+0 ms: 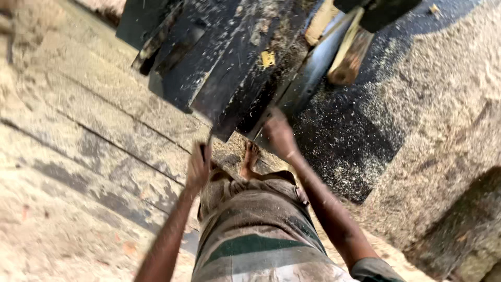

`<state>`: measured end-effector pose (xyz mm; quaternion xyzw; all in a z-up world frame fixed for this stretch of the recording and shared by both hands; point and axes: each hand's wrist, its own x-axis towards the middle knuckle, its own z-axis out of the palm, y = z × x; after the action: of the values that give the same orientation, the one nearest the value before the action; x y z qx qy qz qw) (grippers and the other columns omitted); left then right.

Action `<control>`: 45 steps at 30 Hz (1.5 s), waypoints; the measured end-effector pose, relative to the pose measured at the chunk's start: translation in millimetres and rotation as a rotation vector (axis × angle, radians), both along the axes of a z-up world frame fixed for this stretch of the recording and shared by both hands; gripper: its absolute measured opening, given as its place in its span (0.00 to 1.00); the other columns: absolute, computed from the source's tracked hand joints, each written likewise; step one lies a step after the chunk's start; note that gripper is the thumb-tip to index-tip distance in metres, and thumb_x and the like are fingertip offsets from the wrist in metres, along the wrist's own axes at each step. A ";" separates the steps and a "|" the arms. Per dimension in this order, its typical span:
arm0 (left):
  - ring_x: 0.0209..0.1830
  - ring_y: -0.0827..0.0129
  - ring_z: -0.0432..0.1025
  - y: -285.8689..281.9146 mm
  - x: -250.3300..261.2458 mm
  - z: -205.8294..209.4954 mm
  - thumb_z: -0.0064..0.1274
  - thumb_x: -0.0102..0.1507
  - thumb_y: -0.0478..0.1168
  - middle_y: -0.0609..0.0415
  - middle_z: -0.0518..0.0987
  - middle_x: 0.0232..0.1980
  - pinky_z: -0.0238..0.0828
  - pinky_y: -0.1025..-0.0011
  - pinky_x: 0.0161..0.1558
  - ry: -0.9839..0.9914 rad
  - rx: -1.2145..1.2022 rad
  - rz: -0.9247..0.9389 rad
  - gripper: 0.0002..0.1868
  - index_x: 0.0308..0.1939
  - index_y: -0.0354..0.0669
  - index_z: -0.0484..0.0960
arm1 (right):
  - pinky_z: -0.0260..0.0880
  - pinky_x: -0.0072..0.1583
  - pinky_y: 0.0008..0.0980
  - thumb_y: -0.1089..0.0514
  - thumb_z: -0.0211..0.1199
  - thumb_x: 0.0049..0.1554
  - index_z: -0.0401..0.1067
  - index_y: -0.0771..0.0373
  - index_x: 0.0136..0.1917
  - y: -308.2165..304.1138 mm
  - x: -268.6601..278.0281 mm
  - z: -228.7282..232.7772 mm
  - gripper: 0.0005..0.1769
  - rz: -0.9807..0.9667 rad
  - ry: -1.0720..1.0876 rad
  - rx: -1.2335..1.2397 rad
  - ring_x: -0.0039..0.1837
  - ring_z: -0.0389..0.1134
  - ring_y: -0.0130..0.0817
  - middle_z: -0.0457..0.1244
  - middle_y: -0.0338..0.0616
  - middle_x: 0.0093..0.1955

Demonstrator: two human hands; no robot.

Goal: The person feeds logs into a vertical saw machine by hand to cut them into planks, while another person assists by holding and removing the cut wood.

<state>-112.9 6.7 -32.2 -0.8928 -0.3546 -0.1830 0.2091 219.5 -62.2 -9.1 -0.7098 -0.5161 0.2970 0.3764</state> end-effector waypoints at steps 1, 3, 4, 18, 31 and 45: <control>0.45 0.70 0.82 -26.7 -6.5 -1.6 0.39 0.78 0.46 0.39 0.82 0.55 0.81 0.81 0.34 -0.336 -0.708 0.063 0.13 0.56 0.42 0.73 | 0.58 0.72 0.54 0.49 0.41 0.72 0.41 0.61 0.86 -7.8 -32.7 12.3 0.34 -0.121 0.577 -0.242 0.80 0.46 0.48 0.40 0.52 0.84; 0.40 0.71 0.82 -63.7 -21.2 -8.1 0.33 0.77 0.51 0.41 0.84 0.47 0.82 0.77 0.34 -0.629 -1.542 0.143 0.17 0.50 0.44 0.70 | 0.74 0.65 0.56 0.47 0.40 0.65 0.37 0.56 0.85 -15.0 -89.6 26.8 0.38 -0.224 0.685 -0.362 0.66 0.66 0.55 0.58 0.59 0.70; 0.39 0.67 0.81 -79.9 -34.0 -8.2 0.33 0.74 0.52 0.39 0.84 0.45 0.85 0.73 0.34 -0.611 -1.653 0.161 0.18 0.48 0.43 0.71 | 0.72 0.65 0.57 0.47 0.40 0.67 0.38 0.59 0.85 -17.5 -105.3 27.3 0.37 -0.224 0.538 -0.417 0.65 0.65 0.57 0.57 0.62 0.68; 0.79 0.34 0.50 -44.2 85.7 23.8 0.41 0.63 0.72 0.27 0.36 0.82 0.51 0.45 0.76 -0.525 -1.781 0.545 0.64 0.78 0.28 0.25 | 0.70 0.64 0.42 0.48 0.50 0.71 0.60 0.57 0.80 107.6 50.8 -65.5 0.28 -0.401 0.106 -0.393 0.66 0.67 0.41 0.63 0.58 0.74; 0.63 0.53 0.72 -85.3 -9.7 -2.7 0.47 0.68 0.67 0.40 0.74 0.66 0.70 0.54 0.62 -0.019 -1.964 0.052 0.40 0.68 0.36 0.70 | 0.53 0.74 0.72 0.43 0.73 0.50 0.23 0.53 0.85 -91.5 -10.0 -10.3 0.71 -1.085 -0.047 -0.611 0.82 0.40 0.71 0.34 0.66 0.85; 0.46 0.61 0.81 -94.9 -141.6 15.6 0.66 0.56 0.57 0.41 0.86 0.51 0.78 0.65 0.49 -0.390 -2.033 0.231 0.38 0.60 0.32 0.77 | 0.57 0.70 0.60 0.24 0.51 0.59 0.31 0.65 0.85 -25.8 -267.8 1.0 0.62 -0.889 -0.142 -0.339 0.67 0.54 0.53 0.49 0.62 0.70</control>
<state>-254.4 -88.2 -16.6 -0.5635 -0.4524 0.0818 -0.6864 -48.3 -88.0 -8.1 -0.9315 -0.1313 0.1382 0.3097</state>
